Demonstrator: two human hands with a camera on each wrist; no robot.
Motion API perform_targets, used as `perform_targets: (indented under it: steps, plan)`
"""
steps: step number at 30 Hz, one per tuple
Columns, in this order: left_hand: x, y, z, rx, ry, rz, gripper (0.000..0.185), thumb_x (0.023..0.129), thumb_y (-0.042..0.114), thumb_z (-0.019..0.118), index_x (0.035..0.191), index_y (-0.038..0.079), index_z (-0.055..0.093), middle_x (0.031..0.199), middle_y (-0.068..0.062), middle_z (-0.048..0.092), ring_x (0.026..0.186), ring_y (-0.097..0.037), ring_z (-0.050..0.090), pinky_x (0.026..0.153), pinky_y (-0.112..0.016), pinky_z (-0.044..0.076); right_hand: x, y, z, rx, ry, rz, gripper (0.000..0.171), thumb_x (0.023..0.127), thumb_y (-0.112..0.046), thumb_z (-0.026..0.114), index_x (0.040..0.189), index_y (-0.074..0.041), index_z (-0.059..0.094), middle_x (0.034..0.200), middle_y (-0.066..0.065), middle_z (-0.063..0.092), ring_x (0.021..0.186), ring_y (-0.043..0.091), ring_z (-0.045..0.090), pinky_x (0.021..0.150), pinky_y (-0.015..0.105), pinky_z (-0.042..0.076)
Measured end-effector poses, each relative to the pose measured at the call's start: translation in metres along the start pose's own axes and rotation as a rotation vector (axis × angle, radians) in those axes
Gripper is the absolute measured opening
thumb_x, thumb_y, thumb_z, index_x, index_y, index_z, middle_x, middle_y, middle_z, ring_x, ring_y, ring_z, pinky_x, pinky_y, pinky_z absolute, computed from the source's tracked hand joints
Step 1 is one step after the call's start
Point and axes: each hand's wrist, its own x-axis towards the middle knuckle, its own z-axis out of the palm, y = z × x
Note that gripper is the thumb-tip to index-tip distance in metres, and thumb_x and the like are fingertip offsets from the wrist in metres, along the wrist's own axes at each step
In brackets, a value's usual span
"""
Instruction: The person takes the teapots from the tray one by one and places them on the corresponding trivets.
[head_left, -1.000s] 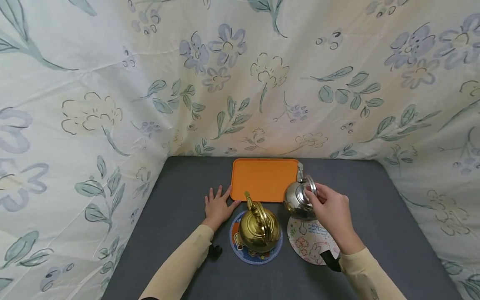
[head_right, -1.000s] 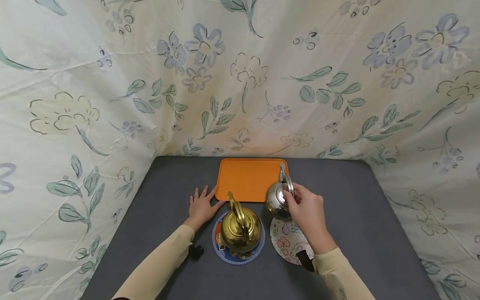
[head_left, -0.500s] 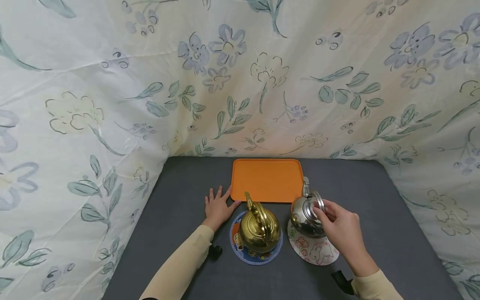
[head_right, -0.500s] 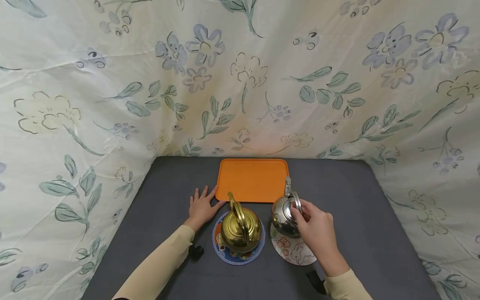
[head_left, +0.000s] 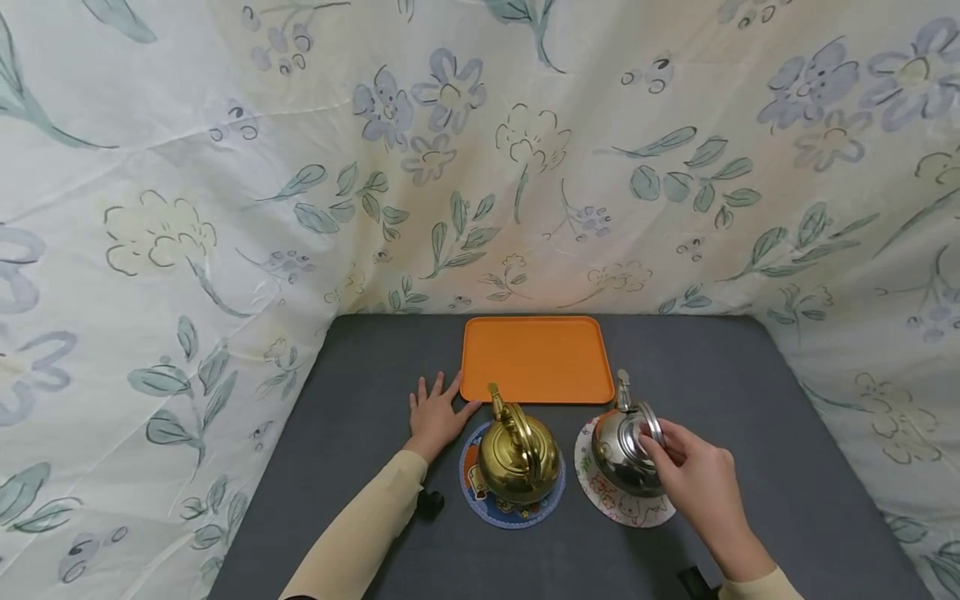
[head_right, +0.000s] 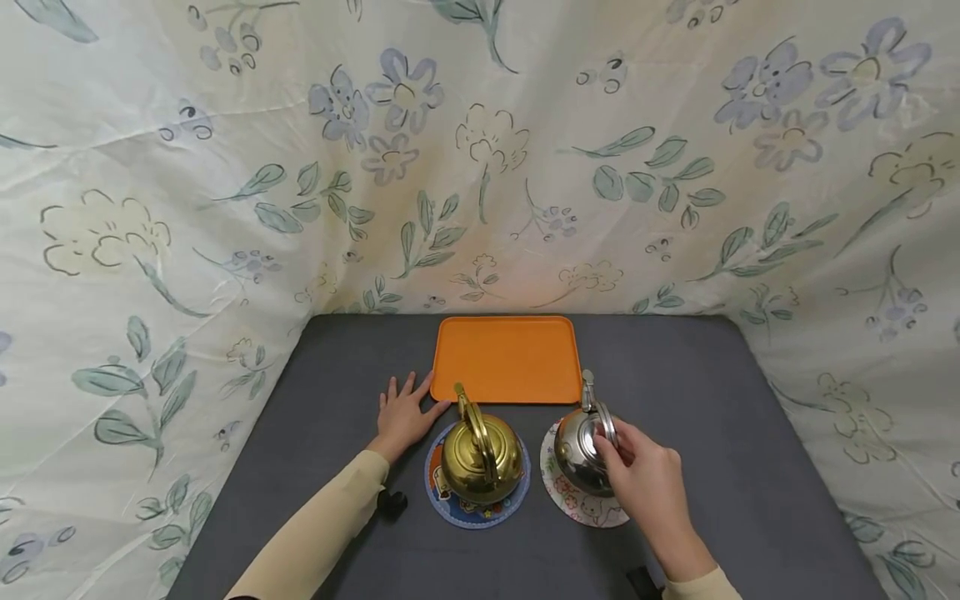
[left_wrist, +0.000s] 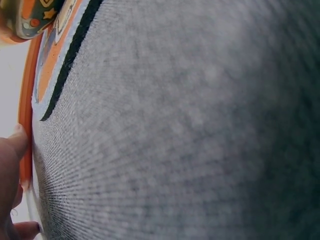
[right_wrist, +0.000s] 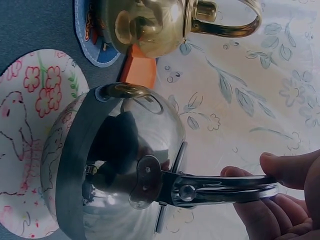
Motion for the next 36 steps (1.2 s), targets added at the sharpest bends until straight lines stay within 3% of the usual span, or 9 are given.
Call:
perform_targets:
  steps: [26,33,36]
  plan:
    - [-0.002,0.004,-0.001,-0.038,-0.016,-0.014,0.079,0.092,0.073,0.051,0.159,0.037,0.032,0.166,-0.011,0.027,0.154,-0.047,0.010,0.120,-0.067,0.014,-0.015,0.009,0.005,-0.006,0.006,0.041,0.031,0.085,-0.009,0.082,0.110,0.007,0.074,0.092,0.024,0.075,0.075,0.033,0.076,0.059,0.035,0.059]
    - [-0.001,0.004,-0.003,-0.003,-0.025,-0.021,0.079,0.092,0.075,0.048,0.159,0.039,0.030,0.167,-0.009,0.026,0.154,-0.046,0.011,0.120,-0.066,0.016,-0.015,0.010,0.008,0.013,0.021,0.027,0.031,0.083,-0.007,0.083,0.109,0.007,0.074,0.092,0.024,0.075,0.076,0.033,0.076,0.058,0.027,0.057]
    - [-0.002,0.005,-0.005,-0.006,-0.029,-0.025,0.079,0.092,0.075,0.048,0.159,0.039,0.030,0.166,-0.009,0.027,0.154,-0.046,0.011,0.120,-0.066,0.016,-0.015,0.010,0.009,0.017,0.017,0.027,0.031,0.083,-0.007,0.083,0.109,0.008,0.074,0.093,0.026,0.075,0.077,0.034,0.076,0.059,0.030,0.058]
